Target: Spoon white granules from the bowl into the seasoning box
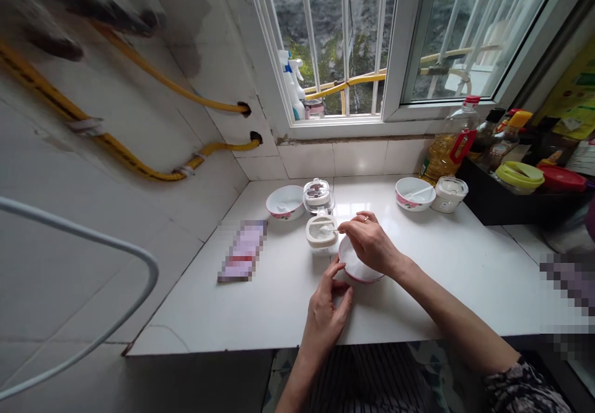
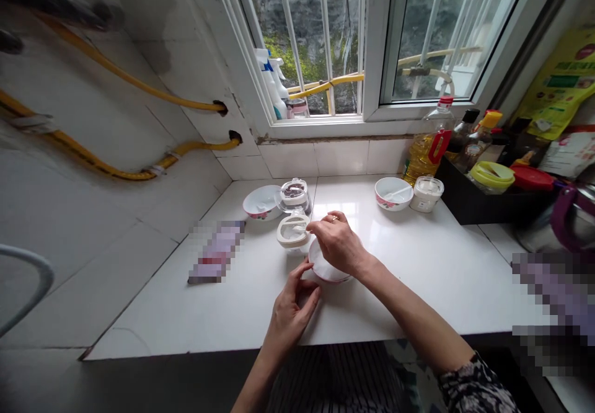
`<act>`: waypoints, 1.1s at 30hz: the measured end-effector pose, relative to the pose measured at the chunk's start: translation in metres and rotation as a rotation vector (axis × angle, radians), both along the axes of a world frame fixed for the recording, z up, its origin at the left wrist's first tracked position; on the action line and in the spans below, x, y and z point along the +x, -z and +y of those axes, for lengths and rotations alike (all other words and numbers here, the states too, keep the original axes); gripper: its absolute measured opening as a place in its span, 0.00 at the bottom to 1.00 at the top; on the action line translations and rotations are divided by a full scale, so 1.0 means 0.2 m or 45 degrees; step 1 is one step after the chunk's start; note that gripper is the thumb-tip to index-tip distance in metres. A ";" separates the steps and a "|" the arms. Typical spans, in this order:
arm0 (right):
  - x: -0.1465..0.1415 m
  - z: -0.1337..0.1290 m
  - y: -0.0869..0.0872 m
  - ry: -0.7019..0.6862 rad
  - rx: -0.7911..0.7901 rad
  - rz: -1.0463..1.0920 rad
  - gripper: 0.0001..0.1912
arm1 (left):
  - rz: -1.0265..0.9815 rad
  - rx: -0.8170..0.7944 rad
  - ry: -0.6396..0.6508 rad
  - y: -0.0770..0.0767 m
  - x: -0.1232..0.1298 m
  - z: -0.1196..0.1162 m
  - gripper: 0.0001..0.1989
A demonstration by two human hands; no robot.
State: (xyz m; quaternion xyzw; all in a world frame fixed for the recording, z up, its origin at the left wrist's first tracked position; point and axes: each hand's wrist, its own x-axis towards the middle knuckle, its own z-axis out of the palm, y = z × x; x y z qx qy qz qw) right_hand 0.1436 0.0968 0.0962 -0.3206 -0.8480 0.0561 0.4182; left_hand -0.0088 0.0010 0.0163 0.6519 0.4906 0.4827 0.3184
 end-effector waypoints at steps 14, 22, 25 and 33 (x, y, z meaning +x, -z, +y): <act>0.16 -0.06 -0.02 0.281 -0.260 0.287 0.08 | -0.002 -0.023 0.008 -0.01 0.00 0.00 0.19; 0.13 -0.07 0.03 0.216 -0.215 0.047 0.08 | -0.005 -0.021 0.001 -0.01 0.00 -0.01 0.19; 0.11 -0.07 0.04 0.208 -0.319 0.068 0.09 | -0.014 -0.025 0.009 -0.02 0.00 -0.01 0.19; 0.13 -0.07 0.00 0.229 -0.815 0.433 0.08 | -0.013 -0.063 0.002 -0.02 0.00 0.00 0.19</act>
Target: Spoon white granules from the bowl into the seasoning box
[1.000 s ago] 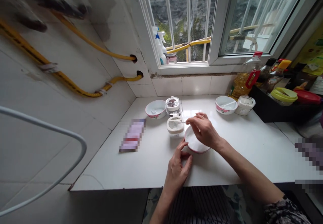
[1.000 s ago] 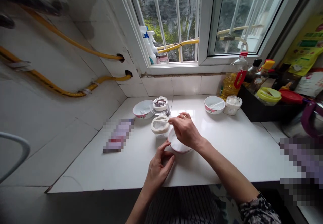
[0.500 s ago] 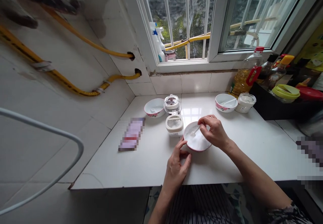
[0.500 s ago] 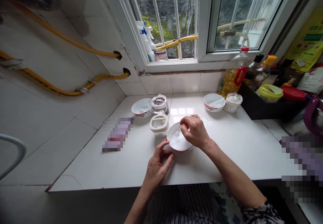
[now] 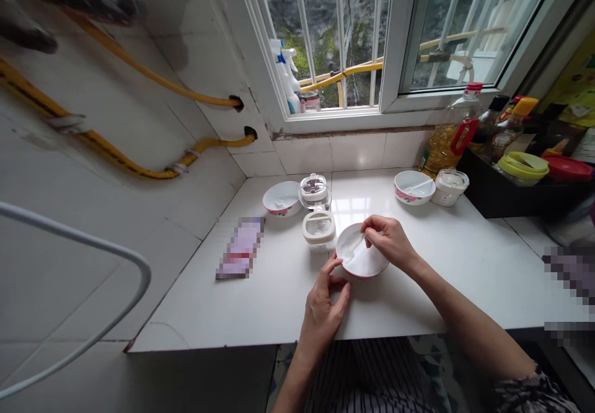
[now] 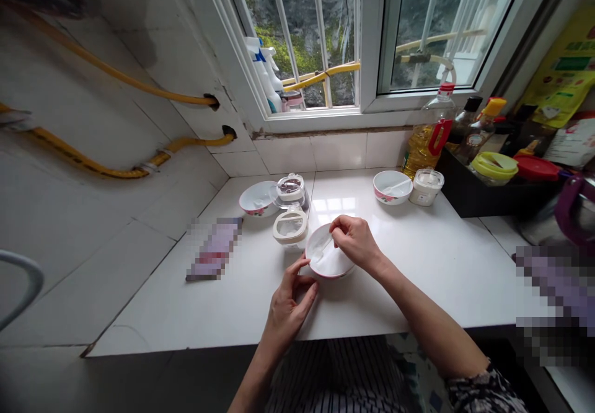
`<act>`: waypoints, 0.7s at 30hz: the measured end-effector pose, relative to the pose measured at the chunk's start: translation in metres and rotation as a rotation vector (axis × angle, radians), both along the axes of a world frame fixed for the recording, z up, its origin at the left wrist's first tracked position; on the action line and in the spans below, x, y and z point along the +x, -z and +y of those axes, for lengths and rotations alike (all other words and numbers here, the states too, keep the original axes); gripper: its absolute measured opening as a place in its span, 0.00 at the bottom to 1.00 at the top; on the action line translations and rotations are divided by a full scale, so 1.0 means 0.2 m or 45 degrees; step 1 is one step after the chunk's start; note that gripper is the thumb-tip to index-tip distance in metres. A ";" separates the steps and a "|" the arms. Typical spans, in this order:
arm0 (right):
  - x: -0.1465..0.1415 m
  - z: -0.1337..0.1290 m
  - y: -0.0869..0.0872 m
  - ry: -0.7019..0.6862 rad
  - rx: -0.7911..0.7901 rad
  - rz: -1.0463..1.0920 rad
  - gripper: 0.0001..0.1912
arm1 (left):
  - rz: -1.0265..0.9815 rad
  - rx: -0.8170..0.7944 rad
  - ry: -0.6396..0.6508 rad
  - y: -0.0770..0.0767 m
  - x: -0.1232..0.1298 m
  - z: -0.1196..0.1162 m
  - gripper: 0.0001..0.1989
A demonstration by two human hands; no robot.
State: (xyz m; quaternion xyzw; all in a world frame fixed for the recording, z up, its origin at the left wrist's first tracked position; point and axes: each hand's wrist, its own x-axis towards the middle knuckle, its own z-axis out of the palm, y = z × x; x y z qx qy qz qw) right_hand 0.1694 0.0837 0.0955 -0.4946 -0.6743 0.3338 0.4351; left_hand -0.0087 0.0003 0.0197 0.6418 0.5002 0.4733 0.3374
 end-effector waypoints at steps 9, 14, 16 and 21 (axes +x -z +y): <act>0.03 0.05 0.00 0.041 -0.225 0.332 0.06 | 0.002 0.028 -0.002 0.00 0.00 0.00 0.19; 0.05 0.07 -0.01 0.056 -0.297 0.470 0.06 | -0.010 0.010 0.005 0.01 0.00 0.00 0.19; 0.05 0.07 -0.01 0.064 -0.306 0.526 0.06 | -0.012 0.012 0.008 0.01 0.00 0.00 0.18; 0.01 0.09 -0.03 0.044 -0.275 0.635 0.08 | -0.012 0.035 0.005 -0.01 0.00 0.00 0.19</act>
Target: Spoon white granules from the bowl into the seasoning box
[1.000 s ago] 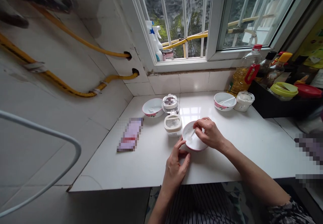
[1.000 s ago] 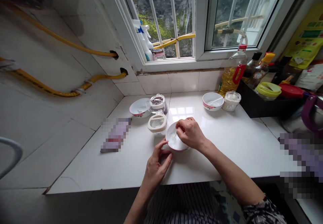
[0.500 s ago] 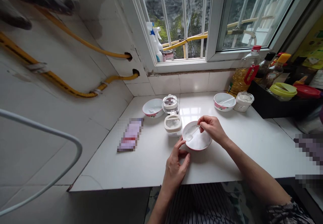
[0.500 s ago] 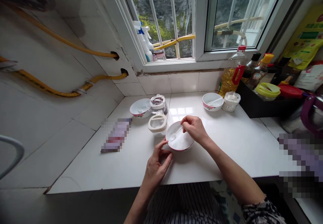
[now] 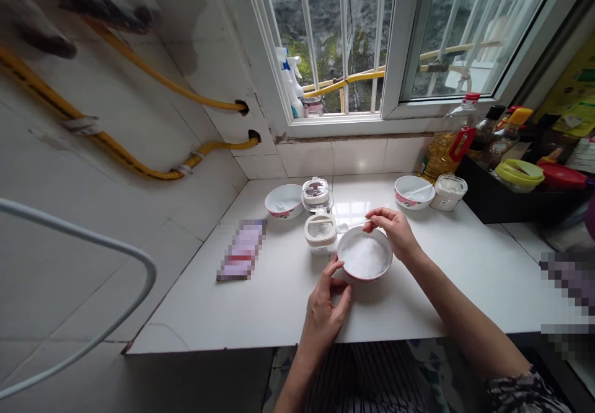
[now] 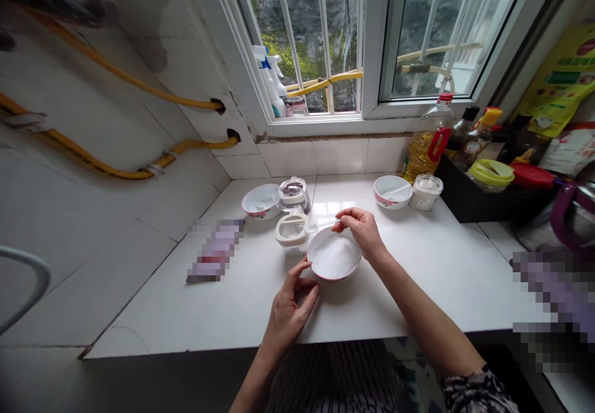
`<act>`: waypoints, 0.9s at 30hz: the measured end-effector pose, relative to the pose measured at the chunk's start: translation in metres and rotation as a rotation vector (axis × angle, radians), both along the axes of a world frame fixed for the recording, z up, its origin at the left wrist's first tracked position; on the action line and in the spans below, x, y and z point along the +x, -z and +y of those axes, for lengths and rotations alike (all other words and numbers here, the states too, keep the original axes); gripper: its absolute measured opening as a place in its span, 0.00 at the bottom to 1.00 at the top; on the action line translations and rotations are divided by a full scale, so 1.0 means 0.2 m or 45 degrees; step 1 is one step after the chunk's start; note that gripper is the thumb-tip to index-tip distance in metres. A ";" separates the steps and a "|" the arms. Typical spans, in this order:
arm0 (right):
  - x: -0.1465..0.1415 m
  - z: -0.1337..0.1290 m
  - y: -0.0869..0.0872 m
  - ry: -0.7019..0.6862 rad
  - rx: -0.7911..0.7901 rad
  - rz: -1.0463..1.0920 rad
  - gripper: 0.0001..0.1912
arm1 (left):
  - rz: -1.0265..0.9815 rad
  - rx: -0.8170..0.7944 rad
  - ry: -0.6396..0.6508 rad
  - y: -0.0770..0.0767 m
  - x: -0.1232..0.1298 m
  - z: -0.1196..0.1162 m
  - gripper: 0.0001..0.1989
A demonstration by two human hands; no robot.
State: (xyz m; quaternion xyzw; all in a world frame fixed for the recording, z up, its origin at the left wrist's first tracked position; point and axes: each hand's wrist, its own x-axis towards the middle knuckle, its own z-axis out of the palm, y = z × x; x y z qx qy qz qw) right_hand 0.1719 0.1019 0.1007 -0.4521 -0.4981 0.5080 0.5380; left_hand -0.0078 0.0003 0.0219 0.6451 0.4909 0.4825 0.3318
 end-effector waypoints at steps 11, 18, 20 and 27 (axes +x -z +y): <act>-0.15 -0.04 0.03 -0.092 1.124 -1.042 0.12 | 0.037 0.011 0.000 0.03 -0.01 0.00 0.19; -0.06 -0.06 -0.04 0.151 0.796 -0.654 0.06 | 0.025 0.019 0.008 0.02 0.00 0.00 0.19; -0.01 -0.07 -0.04 0.146 0.646 -0.565 0.06 | 0.025 0.025 0.009 0.02 -0.01 0.00 0.19; 0.04 -0.08 -0.01 0.107 0.713 -0.863 0.09 | 0.029 0.018 0.005 0.03 -0.01 0.00 0.19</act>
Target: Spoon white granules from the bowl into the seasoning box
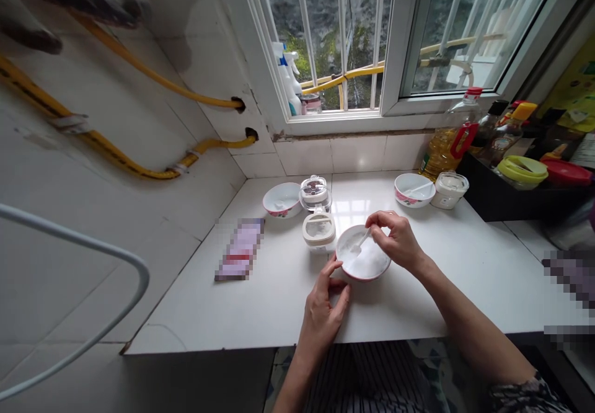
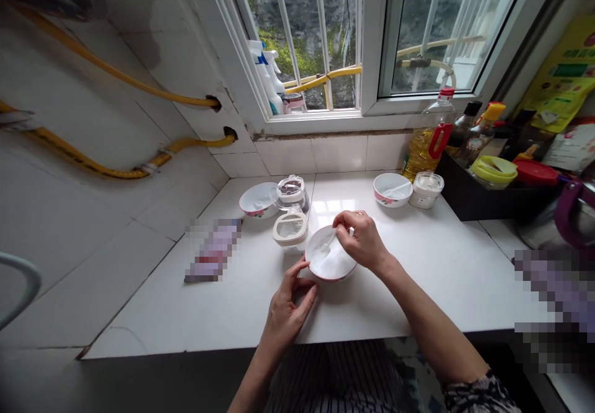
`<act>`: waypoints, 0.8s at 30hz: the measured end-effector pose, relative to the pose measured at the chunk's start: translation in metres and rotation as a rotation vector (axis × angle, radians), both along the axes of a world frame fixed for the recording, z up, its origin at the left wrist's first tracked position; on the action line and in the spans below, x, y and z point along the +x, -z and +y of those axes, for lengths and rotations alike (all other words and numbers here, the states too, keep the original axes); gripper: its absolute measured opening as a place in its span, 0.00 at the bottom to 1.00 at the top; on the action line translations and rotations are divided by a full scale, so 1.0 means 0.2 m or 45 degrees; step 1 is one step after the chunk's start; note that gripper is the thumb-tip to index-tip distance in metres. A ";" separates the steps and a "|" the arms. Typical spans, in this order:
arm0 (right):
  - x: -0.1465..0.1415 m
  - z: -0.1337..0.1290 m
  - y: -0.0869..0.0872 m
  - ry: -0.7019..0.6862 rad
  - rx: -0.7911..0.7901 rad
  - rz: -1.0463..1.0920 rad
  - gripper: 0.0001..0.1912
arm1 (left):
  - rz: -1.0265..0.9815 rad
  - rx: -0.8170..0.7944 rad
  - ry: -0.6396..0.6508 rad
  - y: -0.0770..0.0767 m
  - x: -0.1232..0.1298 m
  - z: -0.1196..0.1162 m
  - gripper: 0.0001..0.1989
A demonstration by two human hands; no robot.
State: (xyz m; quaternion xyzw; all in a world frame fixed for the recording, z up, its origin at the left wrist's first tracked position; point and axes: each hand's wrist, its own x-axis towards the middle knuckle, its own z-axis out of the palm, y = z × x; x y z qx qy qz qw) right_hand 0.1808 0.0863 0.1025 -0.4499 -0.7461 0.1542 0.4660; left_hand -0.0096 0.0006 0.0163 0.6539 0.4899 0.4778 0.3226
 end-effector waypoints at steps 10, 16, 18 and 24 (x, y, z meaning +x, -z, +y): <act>-0.07 0.00 0.06 -0.068 -0.239 -0.074 0.09 | 0.025 -0.015 -0.002 -0.01 -0.01 0.00 0.20; -0.04 0.00 0.02 -0.081 -0.505 0.241 0.08 | 0.010 -0.016 -0.001 0.00 0.00 0.00 0.19; -0.03 0.01 0.01 -0.070 -0.537 0.309 0.07 | 0.012 -0.016 -0.002 0.00 0.00 0.00 0.19; -0.01 0.04 0.01 -0.112 -0.688 0.579 0.07 | -0.004 -0.008 -0.001 0.00 0.00 0.00 0.19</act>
